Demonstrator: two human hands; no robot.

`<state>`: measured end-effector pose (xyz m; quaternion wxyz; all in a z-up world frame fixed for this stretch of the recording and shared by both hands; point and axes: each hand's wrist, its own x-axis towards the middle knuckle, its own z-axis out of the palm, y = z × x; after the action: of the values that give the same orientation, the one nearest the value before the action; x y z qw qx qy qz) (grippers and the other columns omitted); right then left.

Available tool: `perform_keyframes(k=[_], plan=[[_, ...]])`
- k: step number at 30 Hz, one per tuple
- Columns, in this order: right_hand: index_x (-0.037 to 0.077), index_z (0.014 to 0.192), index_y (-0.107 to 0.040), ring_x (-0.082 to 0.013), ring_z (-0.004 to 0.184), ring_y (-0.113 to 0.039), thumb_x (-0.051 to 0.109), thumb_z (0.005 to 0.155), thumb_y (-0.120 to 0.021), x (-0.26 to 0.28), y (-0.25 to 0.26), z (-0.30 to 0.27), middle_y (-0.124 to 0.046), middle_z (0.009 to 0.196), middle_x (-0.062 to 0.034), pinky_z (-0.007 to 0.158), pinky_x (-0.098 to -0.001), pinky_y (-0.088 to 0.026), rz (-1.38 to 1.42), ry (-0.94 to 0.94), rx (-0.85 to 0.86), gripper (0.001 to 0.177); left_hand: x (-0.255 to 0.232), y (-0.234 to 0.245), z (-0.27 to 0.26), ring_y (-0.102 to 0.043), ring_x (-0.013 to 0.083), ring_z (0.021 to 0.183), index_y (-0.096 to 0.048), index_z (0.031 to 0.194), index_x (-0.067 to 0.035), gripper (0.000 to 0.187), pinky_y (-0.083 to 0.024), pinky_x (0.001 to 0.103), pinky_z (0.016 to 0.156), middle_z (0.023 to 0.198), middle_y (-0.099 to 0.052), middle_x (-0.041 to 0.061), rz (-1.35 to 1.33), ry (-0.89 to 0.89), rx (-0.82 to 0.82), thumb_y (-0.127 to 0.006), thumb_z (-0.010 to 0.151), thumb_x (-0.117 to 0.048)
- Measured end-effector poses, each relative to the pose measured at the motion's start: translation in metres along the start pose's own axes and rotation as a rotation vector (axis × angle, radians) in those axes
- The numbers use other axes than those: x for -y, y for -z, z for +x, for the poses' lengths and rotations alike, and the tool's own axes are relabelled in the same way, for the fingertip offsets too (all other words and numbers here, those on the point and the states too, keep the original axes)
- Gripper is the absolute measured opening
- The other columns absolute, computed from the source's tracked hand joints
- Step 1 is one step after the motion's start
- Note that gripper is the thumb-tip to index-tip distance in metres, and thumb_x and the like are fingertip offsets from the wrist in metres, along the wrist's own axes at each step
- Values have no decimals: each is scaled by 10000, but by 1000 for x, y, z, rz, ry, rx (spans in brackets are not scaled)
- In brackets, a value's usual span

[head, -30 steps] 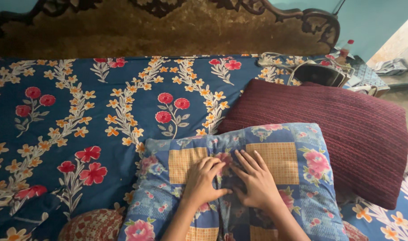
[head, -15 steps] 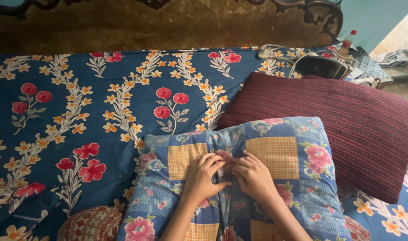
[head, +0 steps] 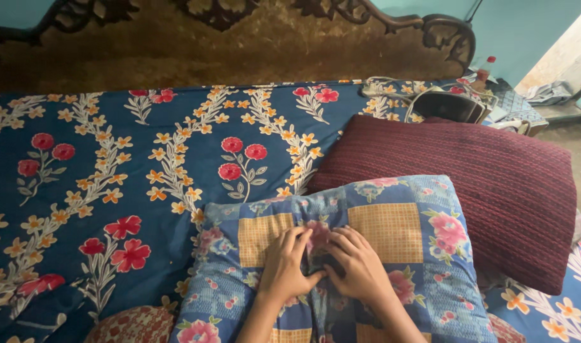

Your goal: The person sits on a bed and sews a patchwork pillow by hand. They hold the pillow on their lap, insert a needle and thread, and pull the thread through the fabric repeatedly to stitch the pillow.

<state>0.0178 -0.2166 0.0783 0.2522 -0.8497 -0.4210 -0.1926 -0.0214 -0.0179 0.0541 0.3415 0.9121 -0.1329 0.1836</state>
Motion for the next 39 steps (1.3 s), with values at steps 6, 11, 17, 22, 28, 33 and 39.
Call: perform_keyframes(k=[6, 11, 17, 22, 28, 33, 39], plan=[[-17, 1151, -664, -367, 1178, -553, 310, 657, -763, 8, 0, 1, -626, 1209, -170, 1030, -481, -406, -148, -160, 24, 601, 4, -4, -1, -531, 386, 1237, -546, 1339, 17, 875, -426, 474, 1064, 1303, -576, 196, 5, 12, -49, -904, 615, -319], [-62, 1233, -623, -391, 1179, -528, 370, 662, -735, 12, -7, 1, -602, 1238, -232, 1033, -489, -385, -215, -152, -20, 725, 5, 0, -3, -510, 383, 1326, -534, 1364, 24, 847, -411, 461, 1102, 1384, -572, 222, -3, -59, 15, -867, 646, -277], [-50, 1159, -634, -369, 1123, -544, 393, 639, -738, 12, -12, 9, -613, 1140, -200, 986, -481, -405, -202, -170, 47, 690, 3, 4, -1, -516, 396, 1300, -520, 1381, 68, 894, -359, 473, 1139, 1359, -577, 244, 3, -117, 45, -825, 594, -226], [-13, 1054, -666, -323, 976, -568, 335, 619, -716, 11, -15, 19, -621, 977, -144, 860, -460, -433, -215, -153, 24, 560, 13, -8, 6, -559, 376, 1241, -592, 1297, 38, 782, -385, 471, 1130, 1265, -632, 215, 13, -135, 46, -811, 587, -209], [53, 792, -669, -292, 839, -575, 231, 690, -689, 2, -33, 26, -625, 828, -101, 737, -443, -427, -271, -183, -15, 206, 21, -10, 15, -607, 332, 1044, -693, 1050, -10, 571, -472, 436, 940, 1038, -664, 143, 15, -76, 145, -836, 539, -222], [61, 729, -665, -284, 783, -583, 183, 736, -683, -7, -49, 24, -630, 763, -86, 695, -438, -431, -308, -191, -70, 123, 22, -11, 14, -609, 331, 994, -734, 1012, -4, 598, -468, 451, 888, 981, -683, 118, -71, -95, 46, -899, 492, -249], [88, 704, -649, -259, 783, -601, 191, 791, -684, -9, -56, 18, -659, 742, -56, 715, -419, -451, -309, -174, -83, 139, 22, -11, 10, -622, 320, 1013, -739, 1045, -1, 594, -476, 443, 941, 1003, -693, 106, -89, -103, 3, -902, 526, -241]])
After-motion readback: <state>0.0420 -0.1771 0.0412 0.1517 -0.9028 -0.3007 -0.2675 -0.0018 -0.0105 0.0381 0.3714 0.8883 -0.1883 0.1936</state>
